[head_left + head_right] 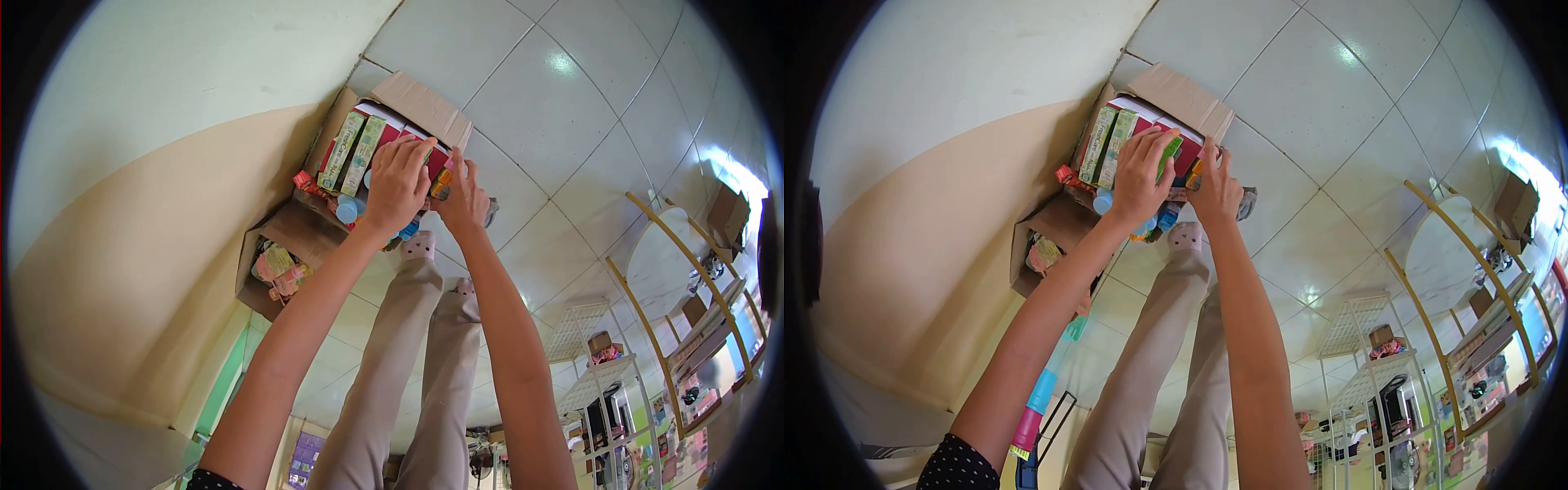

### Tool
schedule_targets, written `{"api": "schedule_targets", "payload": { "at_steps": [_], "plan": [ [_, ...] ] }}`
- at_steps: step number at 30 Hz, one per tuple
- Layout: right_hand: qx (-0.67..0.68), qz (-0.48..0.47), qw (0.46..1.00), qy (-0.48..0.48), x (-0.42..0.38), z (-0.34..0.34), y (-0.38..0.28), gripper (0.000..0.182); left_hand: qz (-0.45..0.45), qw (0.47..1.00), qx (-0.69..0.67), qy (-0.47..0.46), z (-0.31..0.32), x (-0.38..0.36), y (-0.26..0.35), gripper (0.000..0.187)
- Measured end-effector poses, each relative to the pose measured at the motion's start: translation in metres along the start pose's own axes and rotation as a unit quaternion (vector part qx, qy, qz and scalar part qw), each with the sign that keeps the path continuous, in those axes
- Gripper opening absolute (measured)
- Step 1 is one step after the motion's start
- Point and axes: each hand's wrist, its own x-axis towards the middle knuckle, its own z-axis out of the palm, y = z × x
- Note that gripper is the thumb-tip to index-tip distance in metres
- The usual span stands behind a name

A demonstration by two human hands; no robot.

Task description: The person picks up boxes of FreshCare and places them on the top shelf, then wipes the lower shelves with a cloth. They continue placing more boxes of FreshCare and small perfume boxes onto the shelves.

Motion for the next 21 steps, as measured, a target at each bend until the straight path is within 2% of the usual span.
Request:
{"api": "schedule_targets", "payload": {
  "at_steps": [3, 5, 8, 15, 18, 21],
  "plan": [
    [0.02, 0.019, 0.999, -0.022, 0.005, 0.011, 0.002, 0.079, -0.005, 1.0, -0.011, -0.017, 0.003, -0.003, 0.001, 0.04],
    [0.073, -0.016, 0.996, 0.047, 0.003, 0.019, 0.005, 0.076, -0.008, 1.0, -0.011, -0.01, 0.003, -0.007, 0.0, 0.041],
    [0.108, -0.038, 0.991, 0.075, -0.002, 0.025, 0.012, 0.075, -0.014, 1.0, -0.012, -0.008, 0.0, -0.014, -0.002, 0.041],
    [0.099, -0.036, 0.992, 0.074, -0.016, 0.018, 0.01, 0.079, -0.063, 0.998, 0.011, 0.003, -0.006, -0.046, -0.006, 0.04],
    [0.072, -0.036, 0.993, 0.082, -0.019, 0.018, 0.005, 0.081, -0.098, 0.994, 0.0, 0.045, -0.016, -0.068, -0.007, 0.036],
    [0.082, -0.026, 0.987, 0.139, -0.028, 0.022, 0.005, 0.081, -0.241, 0.944, -0.055, 0.218, -0.023, -0.095, -0.004, 0.03]
  ]
}}
